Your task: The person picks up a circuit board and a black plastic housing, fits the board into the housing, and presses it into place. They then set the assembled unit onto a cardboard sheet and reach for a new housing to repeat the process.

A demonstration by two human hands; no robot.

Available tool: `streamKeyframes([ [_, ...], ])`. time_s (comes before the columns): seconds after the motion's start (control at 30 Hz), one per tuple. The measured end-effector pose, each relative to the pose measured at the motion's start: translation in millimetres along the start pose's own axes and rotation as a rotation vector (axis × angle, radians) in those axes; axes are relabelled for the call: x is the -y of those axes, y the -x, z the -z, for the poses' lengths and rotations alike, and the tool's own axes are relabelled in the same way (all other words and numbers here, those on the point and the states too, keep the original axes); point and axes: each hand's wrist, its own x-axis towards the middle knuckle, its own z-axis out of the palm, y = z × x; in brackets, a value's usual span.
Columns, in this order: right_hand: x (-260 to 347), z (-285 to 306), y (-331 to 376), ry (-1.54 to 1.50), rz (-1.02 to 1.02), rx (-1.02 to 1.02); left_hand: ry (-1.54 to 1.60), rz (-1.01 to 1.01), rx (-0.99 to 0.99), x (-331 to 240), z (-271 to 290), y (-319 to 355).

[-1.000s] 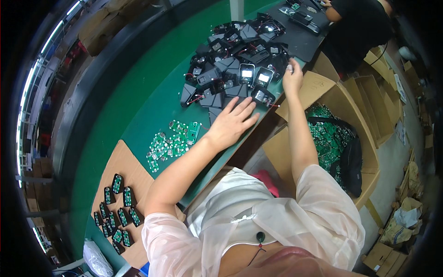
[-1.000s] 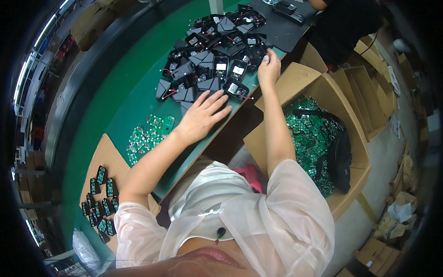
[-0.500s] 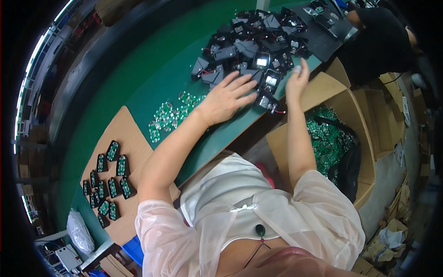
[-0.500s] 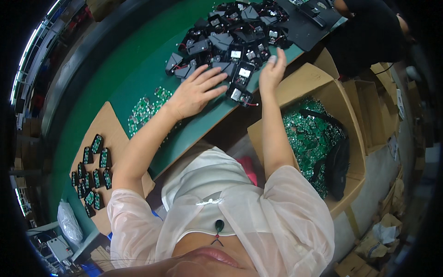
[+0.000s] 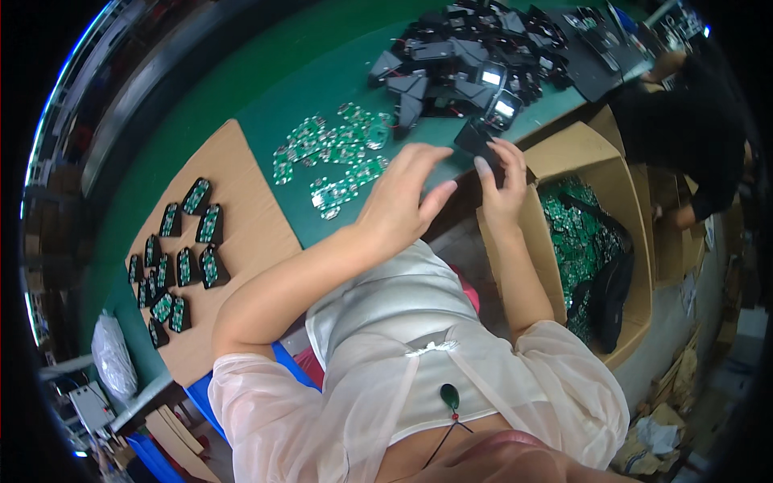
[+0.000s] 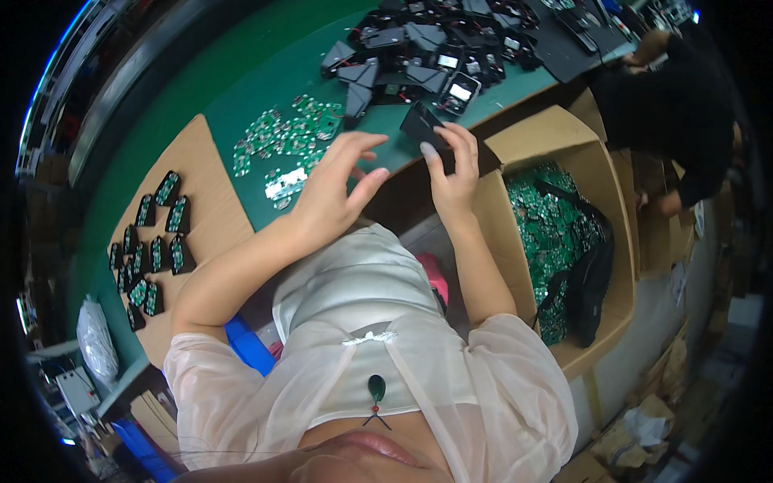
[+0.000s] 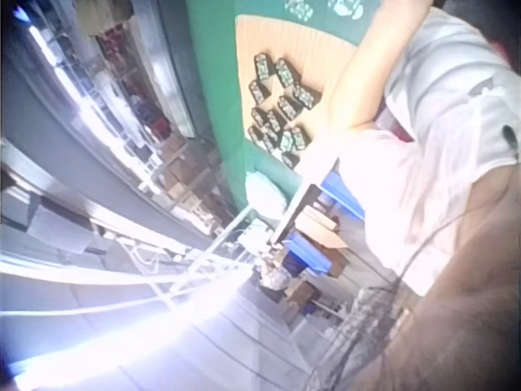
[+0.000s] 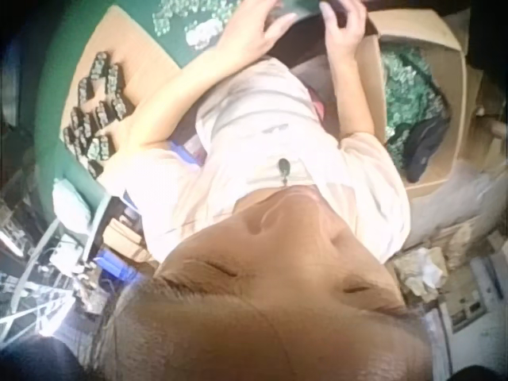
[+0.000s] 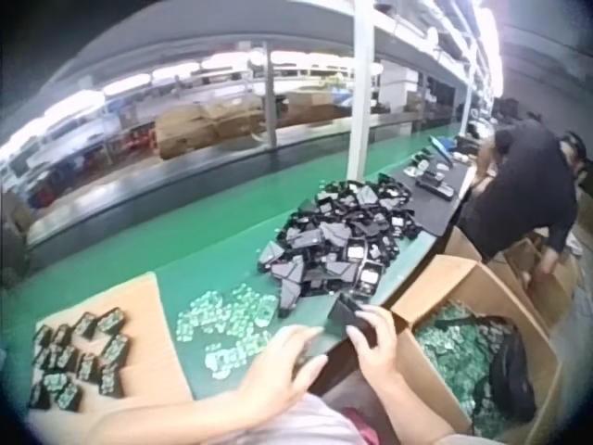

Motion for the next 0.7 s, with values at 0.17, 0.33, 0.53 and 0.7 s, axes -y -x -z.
streamKeyframes([
  [0.17,67,17,19,-0.293,0.413,0.531,0.88,0.547,0.221,-21,34,45],
  [0.33,94,-1,32,-0.658,0.322,0.936,0.927,0.681,0.013,-20,54,113],
  [0.53,114,-27,32,-0.56,0.601,0.879,1.14,0.763,-0.278,-15,43,158],
  [0.7,134,-40,36,-0.551,0.612,1.037,0.962,0.706,-0.436,-6,27,176],
])
